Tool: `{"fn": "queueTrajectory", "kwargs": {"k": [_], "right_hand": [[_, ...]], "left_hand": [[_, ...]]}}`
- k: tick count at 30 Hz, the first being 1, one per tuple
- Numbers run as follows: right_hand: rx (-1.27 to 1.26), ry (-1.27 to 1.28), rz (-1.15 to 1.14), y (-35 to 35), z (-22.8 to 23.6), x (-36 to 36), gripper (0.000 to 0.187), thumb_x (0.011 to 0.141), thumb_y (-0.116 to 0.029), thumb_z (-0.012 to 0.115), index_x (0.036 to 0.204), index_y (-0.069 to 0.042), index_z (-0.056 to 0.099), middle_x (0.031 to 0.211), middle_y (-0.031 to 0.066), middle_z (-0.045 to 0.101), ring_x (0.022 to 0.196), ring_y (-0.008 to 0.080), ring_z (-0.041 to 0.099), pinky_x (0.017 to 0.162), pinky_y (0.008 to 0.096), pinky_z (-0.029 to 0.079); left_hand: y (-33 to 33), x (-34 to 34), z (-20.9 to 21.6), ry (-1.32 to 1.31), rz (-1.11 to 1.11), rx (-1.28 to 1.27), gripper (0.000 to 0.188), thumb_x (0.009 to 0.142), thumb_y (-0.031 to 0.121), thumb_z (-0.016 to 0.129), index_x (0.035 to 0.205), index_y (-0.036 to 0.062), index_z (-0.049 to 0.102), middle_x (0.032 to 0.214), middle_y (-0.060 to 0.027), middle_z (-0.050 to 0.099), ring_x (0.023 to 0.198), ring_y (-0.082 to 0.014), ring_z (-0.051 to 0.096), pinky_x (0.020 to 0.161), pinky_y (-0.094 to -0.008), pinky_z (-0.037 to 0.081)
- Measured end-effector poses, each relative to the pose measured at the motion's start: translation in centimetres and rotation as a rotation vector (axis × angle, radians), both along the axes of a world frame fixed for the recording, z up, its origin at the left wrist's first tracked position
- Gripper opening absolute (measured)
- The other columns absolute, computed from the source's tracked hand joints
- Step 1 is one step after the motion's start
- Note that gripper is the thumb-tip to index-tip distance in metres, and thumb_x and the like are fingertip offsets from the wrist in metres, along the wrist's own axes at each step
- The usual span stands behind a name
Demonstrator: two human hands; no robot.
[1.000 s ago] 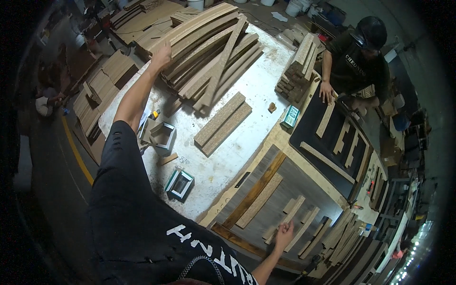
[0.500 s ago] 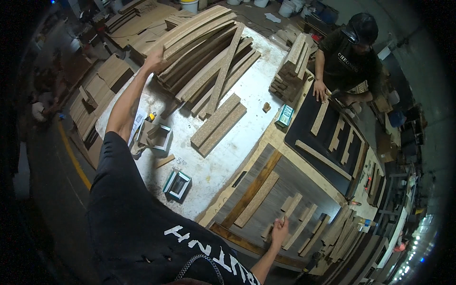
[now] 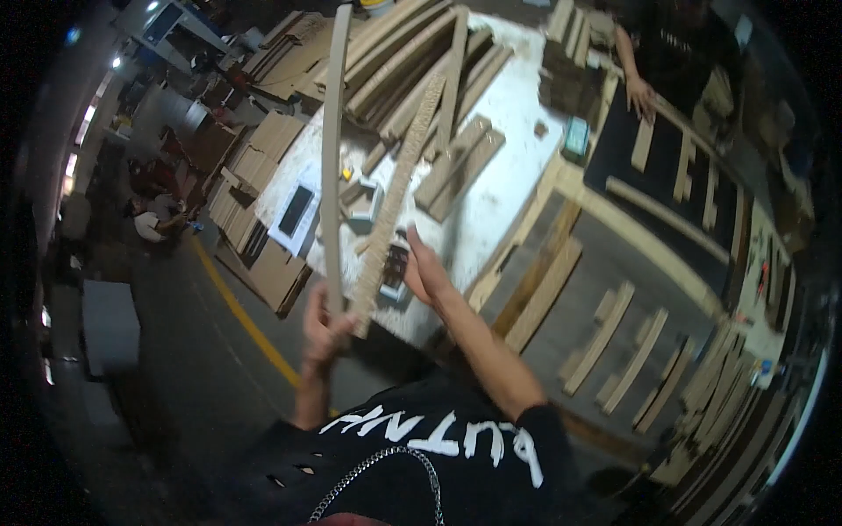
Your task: Assembling and nailing wooden frame components together using a pneumatic nail gun.
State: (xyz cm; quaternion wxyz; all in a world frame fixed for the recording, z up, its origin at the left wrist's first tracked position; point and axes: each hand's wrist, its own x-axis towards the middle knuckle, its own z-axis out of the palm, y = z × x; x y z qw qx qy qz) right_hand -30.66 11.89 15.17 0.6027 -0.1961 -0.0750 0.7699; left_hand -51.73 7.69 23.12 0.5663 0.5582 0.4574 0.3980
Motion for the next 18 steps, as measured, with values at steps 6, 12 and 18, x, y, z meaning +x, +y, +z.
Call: {"fn": "queueTrajectory", "kwargs": {"k": [6, 12, 18], "right_hand": [[-0.179, -0.661, -0.04, -9.6, -3.7, 6.2, 0.033, 0.084, -0.024, 0.078, 0.103, -0.002, 0.062, 0.075, 0.0023, 0.06, 0.055, 0.012, 0.057, 0.05, 0.0268, 0.05], [-0.072, -1.723, 0.159, -35.7, -1.8, 24.3, 0.066, 0.075, -0.032, 0.082, 0.128, -0.003, 0.055, 0.114, 0.0168, 0.064, 0.099, 0.0281, 0.062, 0.088, 0.0373, 0.047], [0.09, -2.036, 0.211, -50.4, -5.4, 27.2, 0.052, 0.079, -0.028, 0.076, 0.12, -0.005, 0.054, 0.109, 0.0193, 0.061, 0.1, 0.0383, 0.061, 0.086, 0.0447, 0.05]], "left_hand": [[-17.0, 7.3, -4.9, -0.021, 0.188, -0.293, 0.055, 0.089, 0.019, 0.069, 0.134, 0.0049, 0.041, 0.083, -0.0051, 0.06, 0.066, -0.0131, 0.06, 0.056, -0.0266, 0.049], [-24.0, 3.6, -11.1, 0.031, 0.411, -0.099, 0.051, 0.088, 0.008, 0.068, 0.131, 0.0062, 0.041, 0.069, -0.0018, 0.052, 0.048, -0.009, 0.047, 0.039, -0.0236, 0.039], [-25.2, 6.0, -6.3, 0.13, 0.402, 0.014, 0.049, 0.092, 0.013, 0.068, 0.13, 0.0016, 0.04, 0.072, -0.0007, 0.051, 0.05, -0.0077, 0.045, 0.042, -0.0221, 0.038]]}}
